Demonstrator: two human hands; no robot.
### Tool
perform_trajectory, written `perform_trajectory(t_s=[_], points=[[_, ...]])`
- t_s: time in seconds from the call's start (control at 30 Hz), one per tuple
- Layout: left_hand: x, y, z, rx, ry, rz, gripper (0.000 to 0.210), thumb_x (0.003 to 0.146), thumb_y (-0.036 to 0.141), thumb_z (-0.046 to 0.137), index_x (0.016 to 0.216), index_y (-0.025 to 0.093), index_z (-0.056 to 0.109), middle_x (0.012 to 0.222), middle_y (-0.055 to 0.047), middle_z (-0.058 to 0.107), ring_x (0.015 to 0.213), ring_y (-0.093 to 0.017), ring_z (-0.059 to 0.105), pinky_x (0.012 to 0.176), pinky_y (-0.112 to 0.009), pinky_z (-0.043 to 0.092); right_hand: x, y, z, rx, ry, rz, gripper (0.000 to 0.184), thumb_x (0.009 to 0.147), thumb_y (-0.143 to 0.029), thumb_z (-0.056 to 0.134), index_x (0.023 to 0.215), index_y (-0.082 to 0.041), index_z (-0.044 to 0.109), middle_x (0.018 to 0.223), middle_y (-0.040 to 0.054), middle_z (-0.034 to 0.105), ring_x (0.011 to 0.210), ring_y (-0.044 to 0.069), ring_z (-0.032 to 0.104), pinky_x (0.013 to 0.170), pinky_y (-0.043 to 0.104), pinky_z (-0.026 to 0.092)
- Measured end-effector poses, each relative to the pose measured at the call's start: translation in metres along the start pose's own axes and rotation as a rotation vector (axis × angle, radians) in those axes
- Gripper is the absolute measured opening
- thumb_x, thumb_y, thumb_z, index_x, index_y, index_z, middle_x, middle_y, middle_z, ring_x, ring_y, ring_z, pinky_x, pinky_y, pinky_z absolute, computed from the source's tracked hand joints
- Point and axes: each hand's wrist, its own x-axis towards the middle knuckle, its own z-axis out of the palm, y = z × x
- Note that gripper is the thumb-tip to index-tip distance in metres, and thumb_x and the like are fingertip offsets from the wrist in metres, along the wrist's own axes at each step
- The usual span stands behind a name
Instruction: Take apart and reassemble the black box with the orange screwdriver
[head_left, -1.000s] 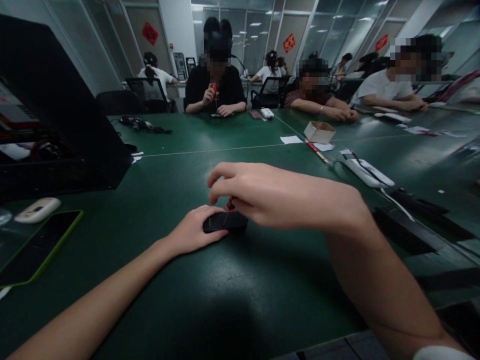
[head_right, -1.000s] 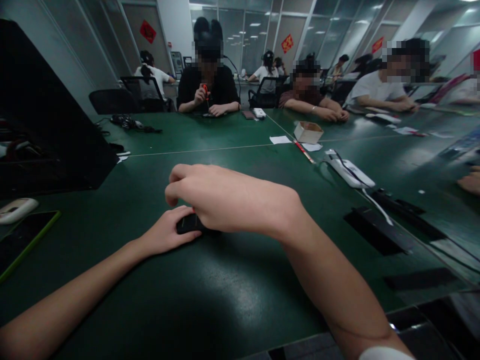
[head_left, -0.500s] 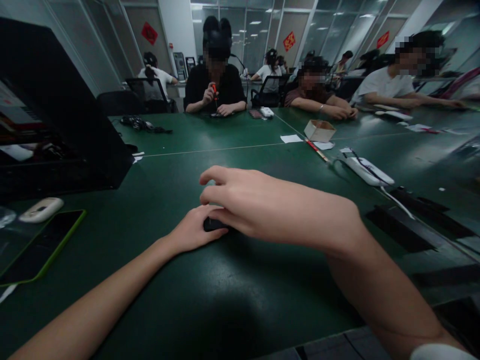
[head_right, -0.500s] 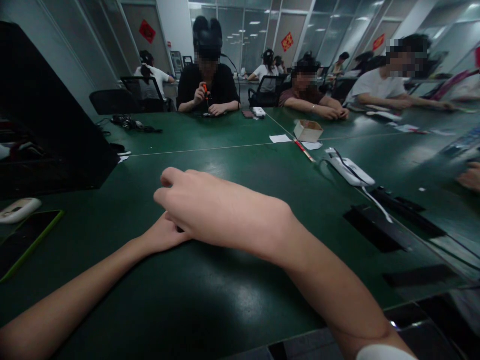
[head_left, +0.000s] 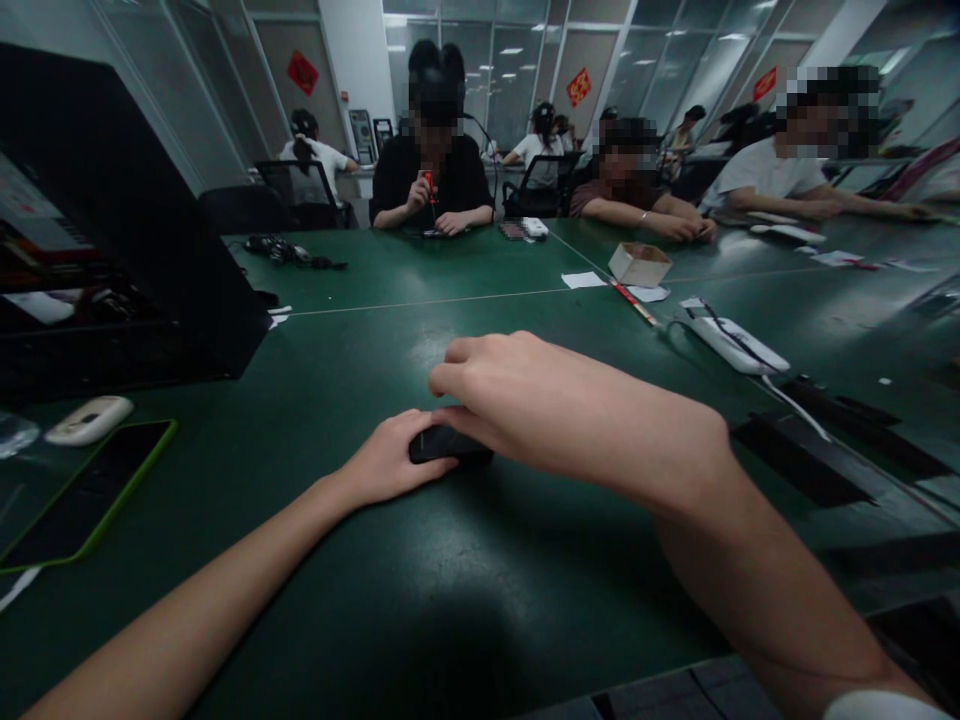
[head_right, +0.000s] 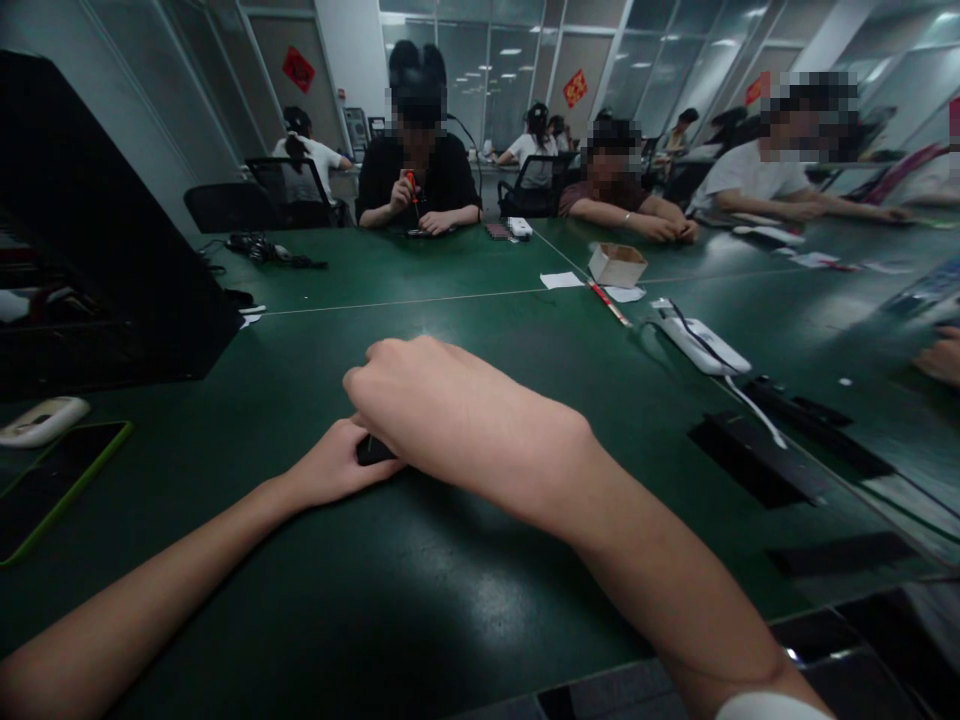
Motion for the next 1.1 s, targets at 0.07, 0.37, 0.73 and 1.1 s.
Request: perform_trajectory(t_s=[0.07,0.37,0.73,1.1], points=[[0.000,0.000,0.000,-0.012,0.004,0.006,0.037,0.086,0.043,0.074,0.117,0.023,0.069,0.117,-0.006,0.074,0.107,-0.030,0.069,0.095,-0.041,0.054,0.001,0.001,-0.001,0.020,-0.016,-0.039,0.014,0.096,-0.011,0.056,0.094,-0.012,0.069,0.092,0.0084,0.065,0.072,0.015,0.053,0.064,0.029,0.032],[-0.001,-0.004,0.001,0.005,0.012,0.020,0.038,0.087,0.043,0.073,0.120,0.023,0.068,0.115,-0.006,0.073,0.105,-0.030,0.068,0.094,-0.042,0.053,-0.001,0.003,-0.002,0.065,-0.020,-0.056,0.014,0.096,-0.012,0.055,0.098,-0.013,0.069,0.101,0.0086,0.064,0.081,0.015,0.056,0.068,0.028,0.035],[0.000,-0.003,-0.001,0.002,-0.002,0.029,0.039,0.088,0.043,0.072,0.120,0.021,0.068,0.118,-0.009,0.072,0.107,-0.030,0.067,0.094,-0.043,0.050,-0.002,0.006,-0.002,-0.009,-0.056,0.045,0.016,0.095,-0.014,0.057,0.088,-0.013,0.071,0.083,0.0068,0.065,0.072,0.015,0.054,0.065,0.029,0.031],[-0.001,-0.003,-0.008,-0.113,-0.011,0.081,0.043,0.087,0.034,0.075,0.127,0.021,0.068,0.127,-0.009,0.071,0.116,-0.028,0.065,0.102,-0.041,0.048,-0.016,0.000,0.001,-0.019,-0.198,0.156,0.019,0.089,-0.012,0.059,0.094,-0.017,0.077,0.082,0.0072,0.070,0.066,0.015,0.059,0.060,0.029,0.032]])
